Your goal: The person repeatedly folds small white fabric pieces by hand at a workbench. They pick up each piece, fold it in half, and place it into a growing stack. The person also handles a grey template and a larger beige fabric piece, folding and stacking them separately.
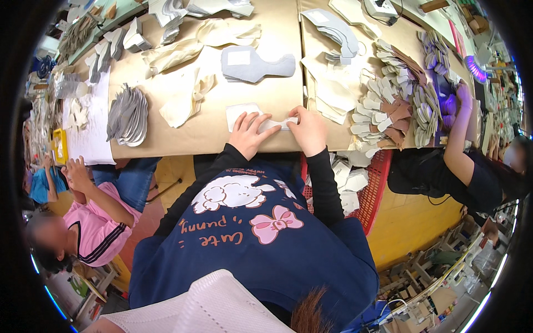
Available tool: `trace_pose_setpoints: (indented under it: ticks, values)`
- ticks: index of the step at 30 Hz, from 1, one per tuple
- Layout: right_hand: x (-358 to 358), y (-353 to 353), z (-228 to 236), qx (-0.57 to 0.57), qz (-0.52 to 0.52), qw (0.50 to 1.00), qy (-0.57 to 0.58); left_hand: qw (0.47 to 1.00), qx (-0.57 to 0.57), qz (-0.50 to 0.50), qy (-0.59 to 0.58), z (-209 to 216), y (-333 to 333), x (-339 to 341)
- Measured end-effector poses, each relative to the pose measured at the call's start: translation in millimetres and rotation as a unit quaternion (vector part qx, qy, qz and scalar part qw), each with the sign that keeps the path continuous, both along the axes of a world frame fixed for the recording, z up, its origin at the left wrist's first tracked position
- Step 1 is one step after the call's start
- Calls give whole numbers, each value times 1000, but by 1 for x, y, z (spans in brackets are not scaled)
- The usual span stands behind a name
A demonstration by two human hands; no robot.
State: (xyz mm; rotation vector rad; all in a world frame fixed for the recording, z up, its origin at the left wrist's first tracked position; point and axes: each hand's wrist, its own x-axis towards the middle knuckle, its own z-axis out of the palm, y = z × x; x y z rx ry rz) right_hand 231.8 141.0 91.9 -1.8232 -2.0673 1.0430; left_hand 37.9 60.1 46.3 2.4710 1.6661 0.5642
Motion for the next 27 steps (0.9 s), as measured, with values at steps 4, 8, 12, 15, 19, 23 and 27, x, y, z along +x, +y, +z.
trace_pose_setpoints:
  ticks: [4, 8, 12, 15, 19, 23, 27]
  values:
    - [0, -5, 7, 69, -23, 997, -10, 1000, 8, 0, 27, 7, 5, 9]
    - [23, -10, 13, 124, -21, 989, 76, 999, 8, 9, 53, 9, 10, 18]
    - [42, -32, 11, 222, 60, 972, 42, 996, 3, 27, 89, 7, 10, 27]
    - [44, -54, 4, 226, 96, 969, -38, 993, -11, 38, 112, 8, 13, 33]
    - [41, -64, -7, 218, 58, 973, -38, 994, -54, 62, 75, 14, 21, 37]
    - [38, -60, -13, 219, -31, 975, 33, 990, -92, 81, -66, 17, 36, 37]
    - [27, -61, -14, 197, -55, 978, 40, 986, -43, 34, -158, 13, 38, 39]
